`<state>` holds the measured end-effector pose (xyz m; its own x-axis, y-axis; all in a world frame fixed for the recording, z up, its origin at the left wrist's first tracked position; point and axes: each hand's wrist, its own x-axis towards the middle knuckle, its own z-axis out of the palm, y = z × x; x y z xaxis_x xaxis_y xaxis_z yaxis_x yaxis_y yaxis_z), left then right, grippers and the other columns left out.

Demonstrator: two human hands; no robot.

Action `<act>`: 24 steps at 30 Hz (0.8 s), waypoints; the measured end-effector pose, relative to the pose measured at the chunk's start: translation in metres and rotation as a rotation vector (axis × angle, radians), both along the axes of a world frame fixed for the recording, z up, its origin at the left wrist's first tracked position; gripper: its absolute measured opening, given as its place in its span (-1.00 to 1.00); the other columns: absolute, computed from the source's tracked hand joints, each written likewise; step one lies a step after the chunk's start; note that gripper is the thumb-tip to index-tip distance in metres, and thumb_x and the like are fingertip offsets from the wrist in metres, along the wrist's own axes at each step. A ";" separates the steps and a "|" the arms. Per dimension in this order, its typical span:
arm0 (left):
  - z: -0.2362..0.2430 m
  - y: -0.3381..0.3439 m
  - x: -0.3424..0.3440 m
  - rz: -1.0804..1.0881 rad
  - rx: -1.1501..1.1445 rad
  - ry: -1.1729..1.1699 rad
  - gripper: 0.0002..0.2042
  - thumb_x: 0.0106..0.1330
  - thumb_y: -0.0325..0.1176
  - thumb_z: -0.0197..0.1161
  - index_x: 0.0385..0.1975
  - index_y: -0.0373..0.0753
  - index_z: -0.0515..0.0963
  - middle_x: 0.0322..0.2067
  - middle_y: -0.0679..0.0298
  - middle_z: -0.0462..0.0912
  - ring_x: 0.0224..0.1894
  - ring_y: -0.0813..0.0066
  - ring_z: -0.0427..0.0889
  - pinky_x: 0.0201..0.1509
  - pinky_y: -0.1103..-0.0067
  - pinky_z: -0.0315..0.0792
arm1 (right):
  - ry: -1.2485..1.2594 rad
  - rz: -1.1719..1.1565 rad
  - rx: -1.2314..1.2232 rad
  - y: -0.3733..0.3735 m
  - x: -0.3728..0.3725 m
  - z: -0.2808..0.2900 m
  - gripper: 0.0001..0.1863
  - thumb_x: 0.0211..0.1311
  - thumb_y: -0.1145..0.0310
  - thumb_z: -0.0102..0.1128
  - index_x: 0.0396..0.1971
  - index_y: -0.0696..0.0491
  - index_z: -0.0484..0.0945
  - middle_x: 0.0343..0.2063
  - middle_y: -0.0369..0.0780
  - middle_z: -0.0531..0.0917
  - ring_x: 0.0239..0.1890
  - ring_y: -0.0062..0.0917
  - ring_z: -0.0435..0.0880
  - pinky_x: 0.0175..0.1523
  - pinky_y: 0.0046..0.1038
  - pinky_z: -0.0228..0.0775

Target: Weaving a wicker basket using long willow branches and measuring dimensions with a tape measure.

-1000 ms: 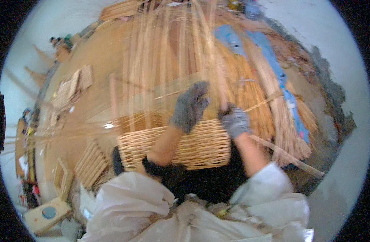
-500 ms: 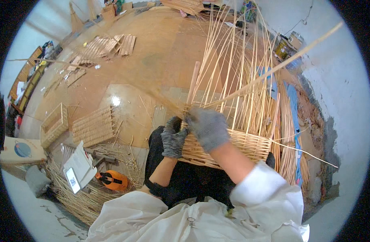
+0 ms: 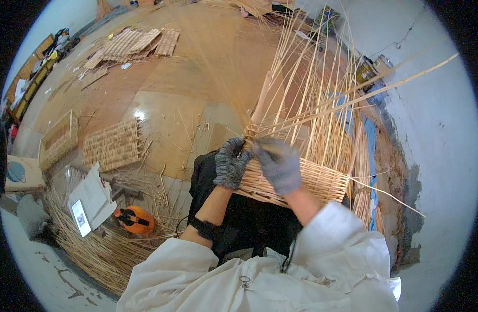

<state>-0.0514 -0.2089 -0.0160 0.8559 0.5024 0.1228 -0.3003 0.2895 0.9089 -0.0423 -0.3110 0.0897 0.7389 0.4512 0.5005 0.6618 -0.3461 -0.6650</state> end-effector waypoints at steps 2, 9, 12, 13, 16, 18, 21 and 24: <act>0.003 -0.013 0.013 0.092 0.289 0.053 -0.65 -0.08 -0.49 0.33 -0.26 -0.41 0.44 -0.30 0.14 0.54 -0.21 0.42 0.50 -0.10 0.58 0.37 | 0.233 -0.118 0.112 -0.050 0.021 -0.028 -0.83 0.08 0.41 0.10 -0.39 0.20 0.49 -0.46 -0.16 0.56 -0.42 -0.49 0.55 -0.29 -0.51 0.41; 0.027 0.003 0.022 0.053 0.459 0.394 -0.45 -0.26 -0.18 0.46 -0.27 -0.37 0.45 -0.29 0.07 0.52 -0.22 0.32 0.51 -0.10 0.51 0.37 | 1.218 -0.336 0.807 -0.069 0.041 -0.042 -0.68 0.07 0.47 0.10 -0.15 0.15 0.31 -0.33 -0.13 0.50 -0.34 -0.33 0.56 -0.25 -0.32 0.50; 0.053 -0.002 0.034 -0.117 0.795 0.527 -0.38 -0.30 -0.11 0.47 -0.24 -0.34 0.42 -0.29 0.08 0.52 -0.22 0.25 0.51 -0.10 0.48 0.37 | 1.219 -0.344 0.861 -0.076 0.041 -0.043 -0.70 0.07 0.46 0.10 -0.17 0.15 0.32 -0.35 -0.14 0.51 -0.34 -0.33 0.56 -0.25 -0.34 0.51; 0.028 0.009 0.041 -0.169 0.676 0.388 -0.38 -0.29 -0.09 0.46 -0.23 -0.33 0.41 -0.32 0.07 0.52 -0.22 0.21 0.51 -0.11 0.46 0.38 | 1.229 -0.312 0.849 -0.070 0.040 -0.043 -0.72 0.07 0.47 0.09 -0.18 0.16 0.34 -0.34 -0.13 0.52 -0.31 -0.32 0.57 -0.24 -0.34 0.52; 0.035 0.007 0.042 -0.180 0.737 0.441 -0.42 -0.27 -0.13 0.45 -0.26 -0.34 0.42 -0.34 0.07 0.53 -0.23 0.25 0.52 -0.12 0.47 0.38 | 1.214 -0.300 0.831 -0.072 0.040 -0.049 -0.74 0.07 0.46 0.10 -0.21 0.16 0.36 -0.36 -0.13 0.53 -0.30 -0.33 0.57 -0.26 -0.34 0.52; 0.055 0.000 0.039 -0.200 0.735 0.425 -0.44 -0.25 -0.15 0.45 -0.27 -0.34 0.43 -0.34 0.08 0.54 -0.24 0.27 0.52 -0.13 0.48 0.39 | 1.200 -0.336 0.876 -0.072 0.037 -0.040 -0.79 0.05 0.52 0.10 -0.27 0.18 0.40 -0.37 -0.11 0.55 -0.30 -0.32 0.58 -0.25 -0.39 0.52; 0.071 -0.002 0.035 -0.214 0.735 0.418 -0.48 -0.23 -0.19 0.45 -0.29 -0.34 0.44 -0.34 0.09 0.56 -0.25 0.29 0.53 -0.15 0.50 0.40 | 0.916 -0.299 0.849 -0.064 0.022 -0.046 -0.85 0.02 0.59 0.10 -0.34 0.20 0.46 -0.38 -0.12 0.57 -0.27 -0.37 0.57 -0.21 -0.49 0.48; 0.067 -0.001 0.034 -0.186 0.781 0.428 -0.50 -0.21 -0.27 0.45 -0.26 -0.35 0.43 -0.31 0.12 0.56 -0.25 0.35 0.53 -0.15 0.53 0.40 | 0.370 -0.128 0.670 -0.061 0.015 -0.066 -0.80 0.03 0.65 0.07 -0.29 0.18 0.46 -0.37 -0.22 0.57 -0.21 -0.52 0.53 -0.13 -0.59 0.40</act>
<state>-0.0176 -0.2100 0.0514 0.9655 0.2592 0.0235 0.0980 -0.4456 0.8898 -0.0276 -0.3719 0.0234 0.9370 0.0397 0.3472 0.3380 0.1489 -0.9293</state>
